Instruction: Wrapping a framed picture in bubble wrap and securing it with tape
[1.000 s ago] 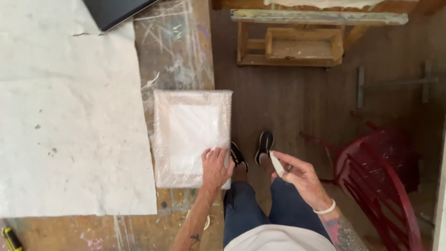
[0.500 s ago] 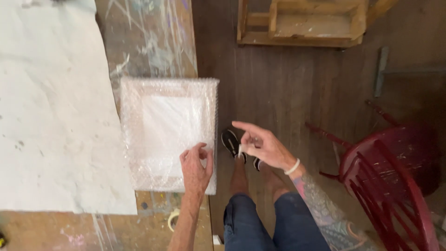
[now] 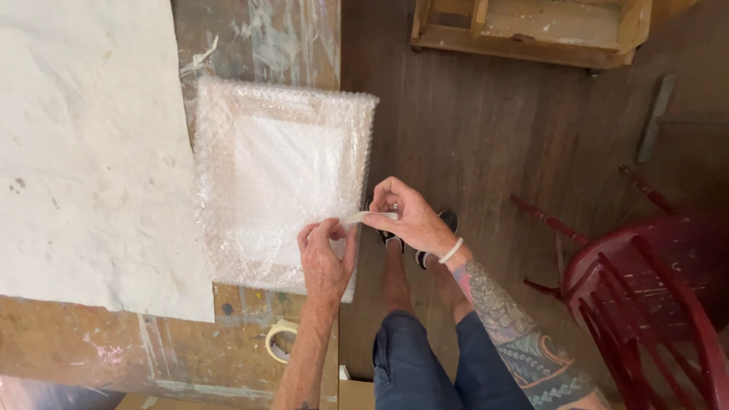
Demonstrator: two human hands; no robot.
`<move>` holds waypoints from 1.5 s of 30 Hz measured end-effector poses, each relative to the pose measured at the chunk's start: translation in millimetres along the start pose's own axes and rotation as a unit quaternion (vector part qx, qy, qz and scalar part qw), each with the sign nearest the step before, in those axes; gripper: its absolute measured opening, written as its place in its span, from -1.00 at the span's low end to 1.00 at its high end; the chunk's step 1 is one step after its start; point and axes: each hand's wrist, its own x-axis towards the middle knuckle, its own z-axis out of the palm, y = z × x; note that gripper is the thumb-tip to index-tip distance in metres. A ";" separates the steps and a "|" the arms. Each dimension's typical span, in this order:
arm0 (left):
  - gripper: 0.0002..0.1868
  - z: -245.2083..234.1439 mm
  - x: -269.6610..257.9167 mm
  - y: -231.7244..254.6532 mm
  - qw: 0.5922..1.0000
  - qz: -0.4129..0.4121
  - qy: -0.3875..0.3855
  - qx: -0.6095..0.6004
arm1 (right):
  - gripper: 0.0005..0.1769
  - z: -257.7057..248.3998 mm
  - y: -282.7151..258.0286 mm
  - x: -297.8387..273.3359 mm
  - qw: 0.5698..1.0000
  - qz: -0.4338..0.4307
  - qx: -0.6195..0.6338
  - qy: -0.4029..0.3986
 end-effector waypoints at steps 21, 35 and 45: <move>-0.62 -7.0 8.8 14.5 0.988 0.109 0.005 0.111 | -0.62 -1.1 11.7 8.5 0.999 0.003 -0.039 0.006; -0.55 -3.0 9.9 15.1 0.985 0.117 -0.039 0.121 | -0.56 -16.3 59.7 4.4 0.976 0.053 0.148 0.147; -0.57 -3.8 14.7 20.4 0.985 0.115 -0.050 0.119 | -0.61 -3.0 101.0 27.7 0.961 0.031 0.221 0.162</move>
